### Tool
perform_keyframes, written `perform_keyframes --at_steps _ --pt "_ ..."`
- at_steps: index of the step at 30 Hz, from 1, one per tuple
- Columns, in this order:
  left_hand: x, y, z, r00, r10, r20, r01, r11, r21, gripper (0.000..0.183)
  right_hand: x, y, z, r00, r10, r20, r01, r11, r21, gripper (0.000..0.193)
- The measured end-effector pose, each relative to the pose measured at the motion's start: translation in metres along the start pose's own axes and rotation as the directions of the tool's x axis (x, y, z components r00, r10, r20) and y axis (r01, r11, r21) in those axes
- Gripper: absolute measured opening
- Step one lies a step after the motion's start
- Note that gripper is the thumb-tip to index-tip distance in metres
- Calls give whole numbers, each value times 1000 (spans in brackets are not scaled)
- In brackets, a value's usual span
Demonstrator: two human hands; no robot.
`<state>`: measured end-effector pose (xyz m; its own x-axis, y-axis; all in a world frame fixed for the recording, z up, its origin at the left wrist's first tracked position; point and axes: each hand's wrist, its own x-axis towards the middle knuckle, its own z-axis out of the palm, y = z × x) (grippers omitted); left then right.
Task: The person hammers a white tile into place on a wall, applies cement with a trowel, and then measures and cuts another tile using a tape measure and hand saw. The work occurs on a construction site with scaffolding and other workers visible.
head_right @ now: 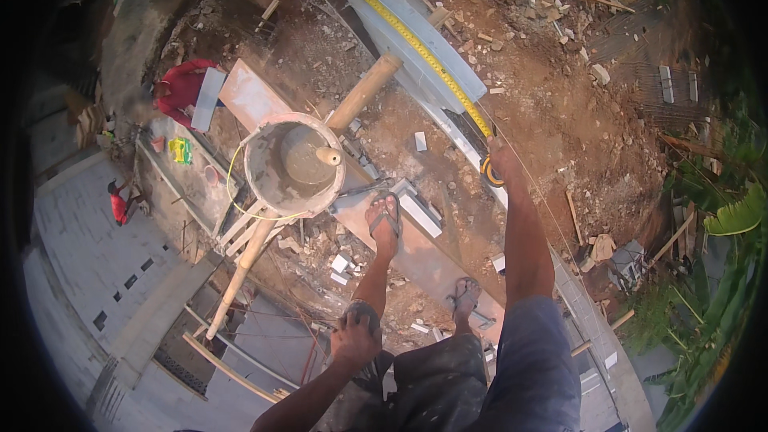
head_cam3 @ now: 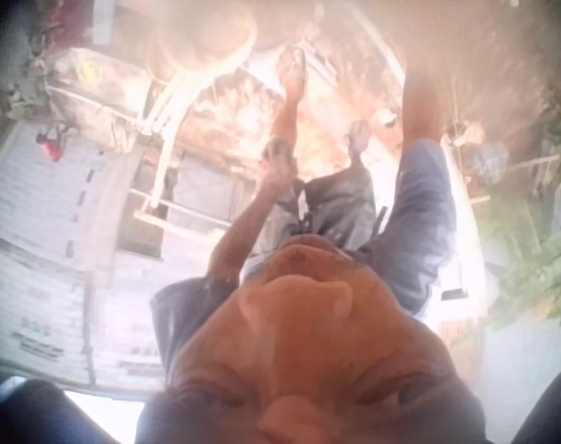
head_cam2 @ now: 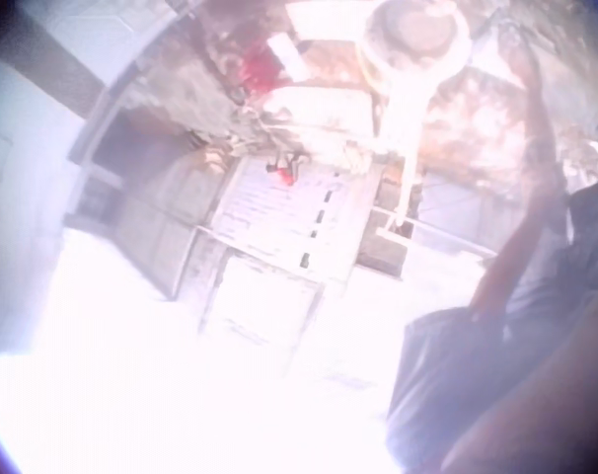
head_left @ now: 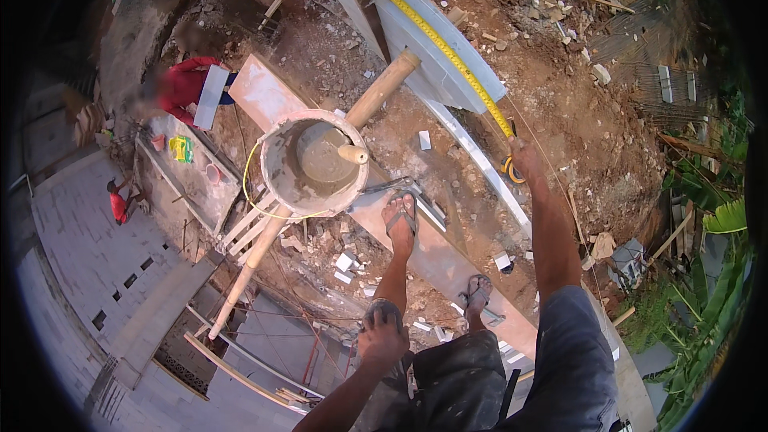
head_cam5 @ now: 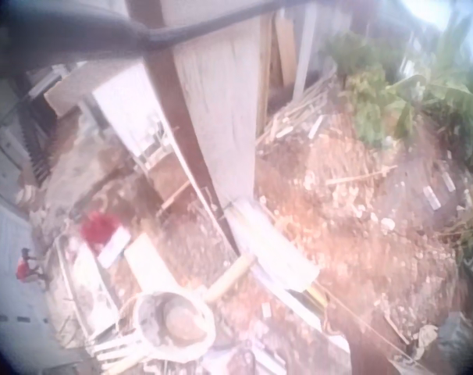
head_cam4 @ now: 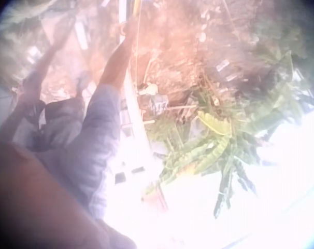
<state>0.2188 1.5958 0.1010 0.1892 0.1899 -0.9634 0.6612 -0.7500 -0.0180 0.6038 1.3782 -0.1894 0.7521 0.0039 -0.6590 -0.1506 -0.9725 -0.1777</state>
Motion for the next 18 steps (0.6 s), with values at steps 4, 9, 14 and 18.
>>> perform_keyframes --at_steps 4,9,14,18 --pt "0 -2 -4 999 49 9 -48 998 -30 51 7 8 2 994 -6 -107 8 1000 18 63" --pt "-2 -3 -6 999 45 -9 -45 999 -12 49 10 -29 -9 996 70 53 -59 980 -189 57" --pt "-1 -1 -12 997 62 -40 -64 998 -30 46 35 -12 21 999 48 -24 -53 952 -301 42" --pt "-2 0 -15 997 62 -45 -64 996 -61 45 -13 -69 -20 998 66 -23 -70 966 -249 37"
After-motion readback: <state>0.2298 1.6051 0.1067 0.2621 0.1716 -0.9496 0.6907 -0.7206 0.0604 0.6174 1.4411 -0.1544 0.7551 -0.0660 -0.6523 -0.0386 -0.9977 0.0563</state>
